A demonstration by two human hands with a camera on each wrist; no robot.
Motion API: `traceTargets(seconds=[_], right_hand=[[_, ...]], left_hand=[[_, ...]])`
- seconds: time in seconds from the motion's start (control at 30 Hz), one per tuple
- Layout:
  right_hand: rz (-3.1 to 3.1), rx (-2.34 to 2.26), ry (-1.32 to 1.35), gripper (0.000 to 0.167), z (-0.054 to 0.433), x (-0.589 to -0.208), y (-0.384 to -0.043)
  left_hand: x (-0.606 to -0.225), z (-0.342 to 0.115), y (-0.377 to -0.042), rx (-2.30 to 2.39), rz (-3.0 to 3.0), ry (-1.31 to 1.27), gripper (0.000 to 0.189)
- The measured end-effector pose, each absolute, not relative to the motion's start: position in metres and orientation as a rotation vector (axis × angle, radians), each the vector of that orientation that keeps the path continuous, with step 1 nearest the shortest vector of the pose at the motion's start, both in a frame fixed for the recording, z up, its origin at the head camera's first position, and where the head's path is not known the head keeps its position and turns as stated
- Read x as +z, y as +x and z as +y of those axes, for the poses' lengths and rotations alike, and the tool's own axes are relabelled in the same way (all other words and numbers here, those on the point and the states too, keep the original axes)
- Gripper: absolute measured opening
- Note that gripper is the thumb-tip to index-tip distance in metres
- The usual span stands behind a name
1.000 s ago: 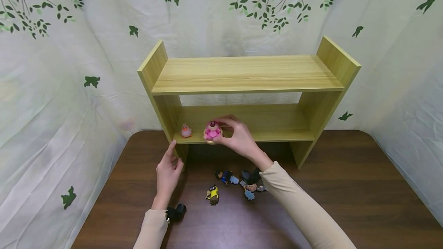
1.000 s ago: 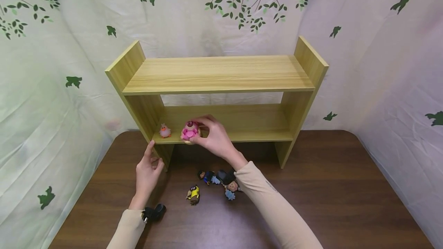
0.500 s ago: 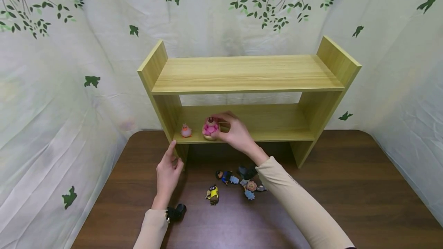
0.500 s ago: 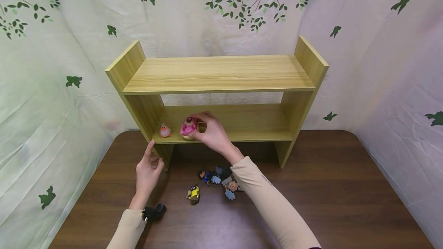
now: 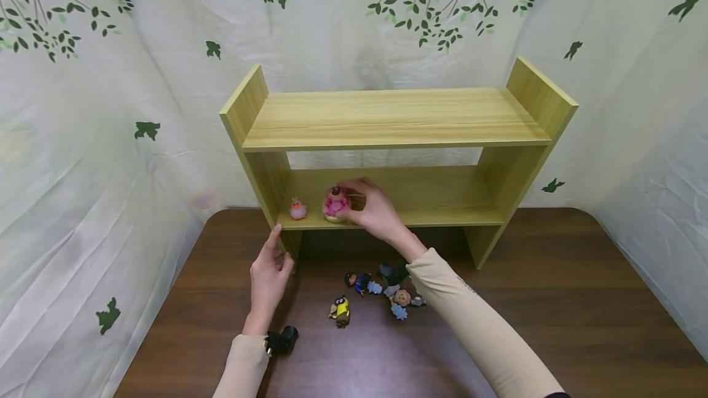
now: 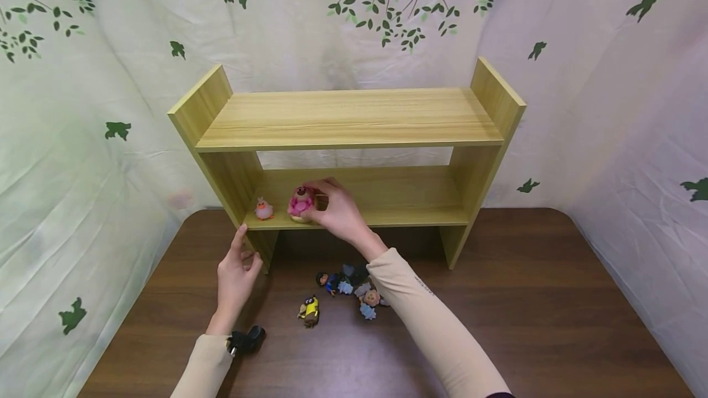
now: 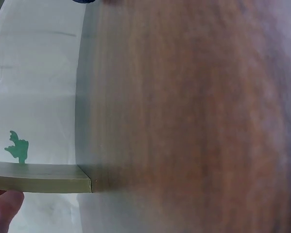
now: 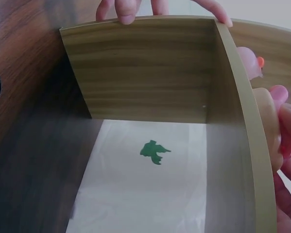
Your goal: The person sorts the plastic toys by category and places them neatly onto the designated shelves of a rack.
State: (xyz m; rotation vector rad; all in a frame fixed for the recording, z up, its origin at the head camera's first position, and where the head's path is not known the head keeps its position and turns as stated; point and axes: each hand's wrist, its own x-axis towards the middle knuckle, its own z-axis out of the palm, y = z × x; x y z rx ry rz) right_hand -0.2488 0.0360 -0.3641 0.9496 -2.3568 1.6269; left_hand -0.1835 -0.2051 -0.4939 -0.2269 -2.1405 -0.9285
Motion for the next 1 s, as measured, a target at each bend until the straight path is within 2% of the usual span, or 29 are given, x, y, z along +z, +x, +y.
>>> traceTargets(seconds=[0.73,1.0], right_hand=[[-2.444,1.490,0.975,0.052,0.0357,-0.3627,-0.2492],[-2.378,1.628,0.997,0.051,0.0403,-0.3650,-0.2462]], left_hand=[[-0.4941,-0.2056,-0.1844,-0.922,-2.136,-0.237,0.077],[-0.4958,-0.2058,-0.1840,-0.912,-2.130,-0.239,0.077]])
